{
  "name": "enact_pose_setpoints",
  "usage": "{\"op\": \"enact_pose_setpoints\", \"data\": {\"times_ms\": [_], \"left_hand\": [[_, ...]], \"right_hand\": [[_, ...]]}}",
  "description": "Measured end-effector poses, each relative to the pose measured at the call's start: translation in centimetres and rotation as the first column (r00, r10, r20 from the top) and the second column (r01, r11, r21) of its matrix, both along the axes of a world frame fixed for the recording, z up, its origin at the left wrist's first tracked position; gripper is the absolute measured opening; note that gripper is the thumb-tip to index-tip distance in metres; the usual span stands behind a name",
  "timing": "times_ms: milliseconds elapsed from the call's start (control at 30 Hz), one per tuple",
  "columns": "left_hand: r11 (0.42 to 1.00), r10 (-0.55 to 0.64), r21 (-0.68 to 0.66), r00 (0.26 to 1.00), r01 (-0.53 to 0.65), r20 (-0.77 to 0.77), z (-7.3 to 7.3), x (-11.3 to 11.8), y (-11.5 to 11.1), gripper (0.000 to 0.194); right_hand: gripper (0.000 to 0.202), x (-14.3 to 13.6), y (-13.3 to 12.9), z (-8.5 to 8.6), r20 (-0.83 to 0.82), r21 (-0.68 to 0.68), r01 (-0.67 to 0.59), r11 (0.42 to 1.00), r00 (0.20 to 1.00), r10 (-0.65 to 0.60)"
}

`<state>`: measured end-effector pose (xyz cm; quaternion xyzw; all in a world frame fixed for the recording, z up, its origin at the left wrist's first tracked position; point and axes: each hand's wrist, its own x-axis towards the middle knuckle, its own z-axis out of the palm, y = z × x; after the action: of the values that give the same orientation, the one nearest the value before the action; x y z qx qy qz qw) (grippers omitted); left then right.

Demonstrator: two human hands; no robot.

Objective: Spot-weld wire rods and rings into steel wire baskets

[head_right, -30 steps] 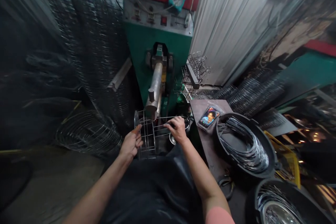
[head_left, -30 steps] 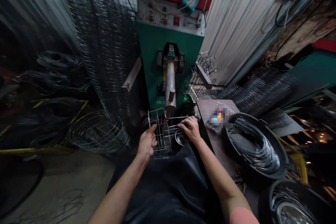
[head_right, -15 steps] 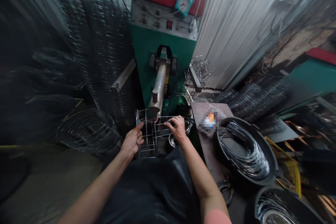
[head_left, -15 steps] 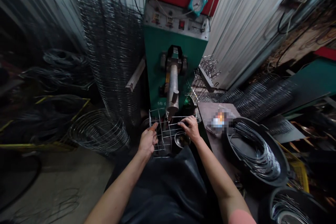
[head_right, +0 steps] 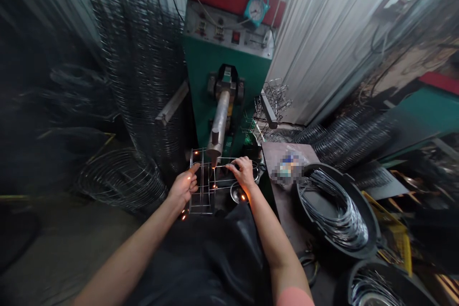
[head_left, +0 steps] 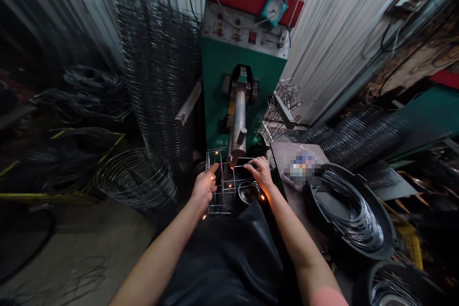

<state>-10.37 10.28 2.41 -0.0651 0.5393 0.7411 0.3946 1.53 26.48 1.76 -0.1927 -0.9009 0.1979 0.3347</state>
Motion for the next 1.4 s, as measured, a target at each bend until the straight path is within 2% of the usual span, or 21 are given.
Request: {"op": "enact_pose_setpoints", "data": {"times_ms": [367,700,933,1067,1233,1300,1400], "left_hand": [[1.0,-0.024,-0.005,0.998,0.024,-0.051,0.9,0.2,-0.3,0.038],[0.998,-0.051,-0.024,0.997,0.05,-0.061,-0.4,-0.2,0.0,0.041],[0.994,-0.104,0.014,0.989,0.106,-0.101,-0.5,-0.2,-0.3,0.044],[0.992,-0.116,0.027,0.985,0.121,-0.131,-0.6,-0.3,-0.5,0.046],[0.988,-0.134,0.058,0.983,0.142,-0.123,-1.8,0.1,-2.8,0.048],[0.983,-0.162,0.074,0.985,0.166,-0.054,-2.9,0.5,-4.8,0.049],[0.972,-0.206,0.125,0.977,0.197,0.056,-4.5,1.2,-8.3,0.047]], "right_hand": [[0.029,0.1,0.1,0.7,0.046,0.018,0.02,1.0,0.999,-0.021],[0.028,0.0,0.0,0.4,0.093,-0.02,0.04,0.999,0.995,-0.038],[0.024,0.3,-0.1,0.6,0.031,-0.004,0.014,1.0,0.999,-0.014],[0.016,0.6,-0.5,0.9,0.039,0.001,-0.043,0.999,0.998,0.043],[0.016,3.1,-2.7,1.6,-0.021,0.041,-0.161,0.986,0.986,0.162],[0.024,5.0,-3.4,1.9,-0.085,0.047,-0.131,0.99,0.987,0.135],[0.04,8.1,-3.6,1.9,-0.143,-0.053,-0.025,0.998,0.99,0.018]]}}
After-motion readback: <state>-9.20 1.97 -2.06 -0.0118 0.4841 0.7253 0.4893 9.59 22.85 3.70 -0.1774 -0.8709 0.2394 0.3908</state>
